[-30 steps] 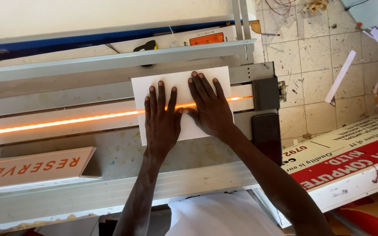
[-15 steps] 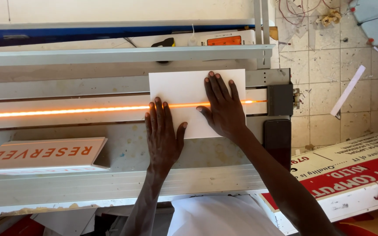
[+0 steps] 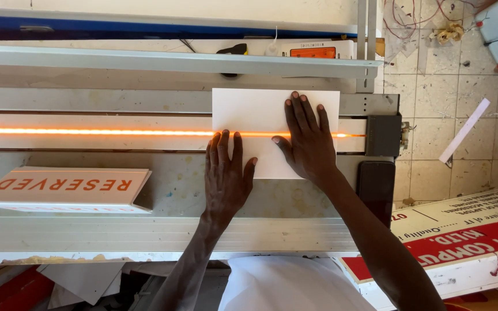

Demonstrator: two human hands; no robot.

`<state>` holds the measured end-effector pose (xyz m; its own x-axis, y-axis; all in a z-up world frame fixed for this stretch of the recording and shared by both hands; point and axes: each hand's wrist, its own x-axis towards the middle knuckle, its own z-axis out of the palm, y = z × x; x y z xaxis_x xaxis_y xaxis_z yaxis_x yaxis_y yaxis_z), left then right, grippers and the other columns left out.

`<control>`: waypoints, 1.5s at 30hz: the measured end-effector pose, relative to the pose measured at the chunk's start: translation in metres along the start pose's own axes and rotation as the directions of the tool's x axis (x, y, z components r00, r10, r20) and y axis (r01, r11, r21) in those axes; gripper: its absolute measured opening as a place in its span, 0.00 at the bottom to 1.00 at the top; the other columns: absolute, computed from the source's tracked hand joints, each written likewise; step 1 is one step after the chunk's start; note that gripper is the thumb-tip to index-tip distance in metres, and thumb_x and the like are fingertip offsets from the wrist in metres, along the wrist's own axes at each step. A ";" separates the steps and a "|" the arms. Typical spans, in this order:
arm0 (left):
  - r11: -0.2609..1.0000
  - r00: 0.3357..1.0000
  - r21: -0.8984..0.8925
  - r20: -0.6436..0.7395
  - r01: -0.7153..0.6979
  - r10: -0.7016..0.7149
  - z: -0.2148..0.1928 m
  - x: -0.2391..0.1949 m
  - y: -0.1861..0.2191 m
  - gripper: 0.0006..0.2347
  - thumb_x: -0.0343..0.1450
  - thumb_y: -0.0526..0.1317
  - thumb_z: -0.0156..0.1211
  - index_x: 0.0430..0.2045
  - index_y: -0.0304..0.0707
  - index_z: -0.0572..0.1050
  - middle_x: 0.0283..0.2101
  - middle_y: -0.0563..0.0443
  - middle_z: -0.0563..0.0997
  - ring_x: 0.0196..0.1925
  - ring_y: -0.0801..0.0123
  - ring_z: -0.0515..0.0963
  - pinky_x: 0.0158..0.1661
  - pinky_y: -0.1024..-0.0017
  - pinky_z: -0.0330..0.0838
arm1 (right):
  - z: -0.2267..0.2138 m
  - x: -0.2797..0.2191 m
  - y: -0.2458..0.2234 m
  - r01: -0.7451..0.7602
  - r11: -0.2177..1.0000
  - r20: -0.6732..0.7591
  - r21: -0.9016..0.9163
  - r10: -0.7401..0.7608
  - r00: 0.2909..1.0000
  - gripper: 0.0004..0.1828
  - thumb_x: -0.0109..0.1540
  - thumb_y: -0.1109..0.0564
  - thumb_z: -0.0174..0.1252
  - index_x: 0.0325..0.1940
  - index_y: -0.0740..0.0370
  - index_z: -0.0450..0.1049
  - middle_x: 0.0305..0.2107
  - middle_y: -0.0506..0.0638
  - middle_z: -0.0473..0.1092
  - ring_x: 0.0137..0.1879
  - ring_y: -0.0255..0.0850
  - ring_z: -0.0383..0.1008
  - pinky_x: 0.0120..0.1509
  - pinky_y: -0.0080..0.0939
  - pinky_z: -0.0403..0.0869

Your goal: Using a strip heater to soften a plastic sheet and then bending it to form a sign.

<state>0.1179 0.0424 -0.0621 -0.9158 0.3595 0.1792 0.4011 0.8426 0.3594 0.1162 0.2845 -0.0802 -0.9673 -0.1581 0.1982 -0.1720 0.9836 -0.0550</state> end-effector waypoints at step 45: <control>0.988 0.991 0.097 -0.046 -0.122 0.127 0.024 0.068 0.008 0.42 0.78 0.71 0.61 0.83 0.41 0.66 0.84 0.25 0.60 0.86 0.28 0.59 0.80 0.35 0.52 | -0.006 0.000 0.001 -0.070 0.978 0.014 0.195 0.069 0.998 0.36 0.81 0.39 0.45 0.89 0.61 0.61 0.86 0.58 0.57 0.91 0.53 0.52 0.92 0.68 0.46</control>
<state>0.0578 0.0832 -0.0691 -0.8556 0.4447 0.2649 0.5058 0.8273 0.2445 0.1170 0.2865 -0.0742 -0.9795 -0.0913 0.1798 -0.1365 0.9564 -0.2582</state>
